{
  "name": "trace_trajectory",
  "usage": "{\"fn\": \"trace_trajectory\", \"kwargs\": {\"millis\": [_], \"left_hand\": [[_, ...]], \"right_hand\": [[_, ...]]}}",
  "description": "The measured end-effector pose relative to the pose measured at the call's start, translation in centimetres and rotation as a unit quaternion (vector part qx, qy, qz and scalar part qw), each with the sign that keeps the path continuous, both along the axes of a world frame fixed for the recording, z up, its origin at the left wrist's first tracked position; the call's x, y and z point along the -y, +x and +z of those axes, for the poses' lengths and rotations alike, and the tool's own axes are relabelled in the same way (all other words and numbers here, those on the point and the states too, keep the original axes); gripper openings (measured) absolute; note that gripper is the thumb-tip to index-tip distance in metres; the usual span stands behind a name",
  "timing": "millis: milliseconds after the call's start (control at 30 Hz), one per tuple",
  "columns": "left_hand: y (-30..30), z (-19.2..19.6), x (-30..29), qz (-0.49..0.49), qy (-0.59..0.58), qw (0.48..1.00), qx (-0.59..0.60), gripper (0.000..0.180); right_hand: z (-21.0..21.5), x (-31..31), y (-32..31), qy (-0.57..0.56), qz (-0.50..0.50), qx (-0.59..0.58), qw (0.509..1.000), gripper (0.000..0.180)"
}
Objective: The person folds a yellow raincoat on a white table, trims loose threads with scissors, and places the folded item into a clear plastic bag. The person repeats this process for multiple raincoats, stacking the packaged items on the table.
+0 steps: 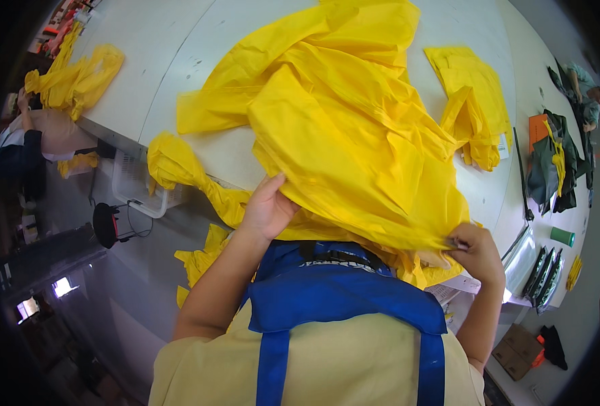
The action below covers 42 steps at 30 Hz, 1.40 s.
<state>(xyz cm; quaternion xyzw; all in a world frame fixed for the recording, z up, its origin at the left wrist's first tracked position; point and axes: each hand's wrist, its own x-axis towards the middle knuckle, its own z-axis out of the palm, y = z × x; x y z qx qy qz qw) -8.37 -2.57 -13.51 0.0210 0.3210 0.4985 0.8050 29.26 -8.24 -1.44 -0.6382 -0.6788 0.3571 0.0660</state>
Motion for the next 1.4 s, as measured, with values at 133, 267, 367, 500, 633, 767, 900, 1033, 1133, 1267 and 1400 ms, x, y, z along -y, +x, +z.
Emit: {"fn": "trace_trajectory", "kwargs": {"millis": [133, 267, 367, 500, 633, 767, 900, 1033, 1133, 1267, 1400], "left_hand": [[1.5, -0.7, -3.4, 0.059, 0.081, 0.995, -0.013, 0.040], [2.2, 0.8, -4.8, -0.037, 0.164, 0.986, 0.002, 0.044], [3.7, 3.0, -4.6, -0.029, 0.149, 0.988, 0.016, 0.048], [4.1, 2.9, -3.6, 0.019, 0.160, 0.987, -0.026, 0.061], [3.2, 0.9, -2.9, 0.082, 0.129, 0.970, -0.186, 0.056], [2.9, -0.2, -2.8, 0.071, 0.239, 0.851, -0.462, 0.030], [2.9, 1.6, -2.8, 0.056, 0.316, 0.756, -0.570, 0.013], [1.5, 3.4, -3.1, -0.092, 0.301, 0.801, -0.508, 0.015], [1.3, 3.1, -3.8, -0.105, 0.295, 0.847, -0.430, 0.020], [-1.4, -2.0, -9.6, -0.244, 0.099, 0.834, -0.484, 0.043], [-2.8, -0.6, -17.1, -0.121, 0.328, 0.623, -0.700, 0.076]], "right_hand": [[1.1, -2.4, 0.8, -0.094, -0.094, 0.046, 0.990, 0.026], [2.0, -9.3, -4.9, 0.123, -0.081, -0.152, 0.977, 0.016], [1.0, -15.5, -13.0, 0.100, 0.135, -0.330, 0.929, 0.026], [-2.0, -20.3, -18.9, -0.063, 0.217, -0.350, 0.909, 0.035], [-3.6, -22.3, -18.5, -0.176, 0.284, -0.250, 0.909, 0.037], [-4.3, -21.4, -18.7, -0.188, 0.232, -0.298, 0.907, 0.031], [-4.1, -19.8, -19.6, -0.141, 0.189, -0.355, 0.904, 0.025], [-3.7, -20.3, -19.0, -0.192, 0.260, -0.383, 0.865, 0.025], [-2.4, -22.2, -17.4, -0.184, 0.298, -0.252, 0.902, 0.023], [-1.8, -27.2, -7.7, -0.070, -0.003, -0.315, 0.946, 0.031], [4.3, -31.0, 6.5, 0.192, -0.189, -0.427, 0.864, 0.028]]}}
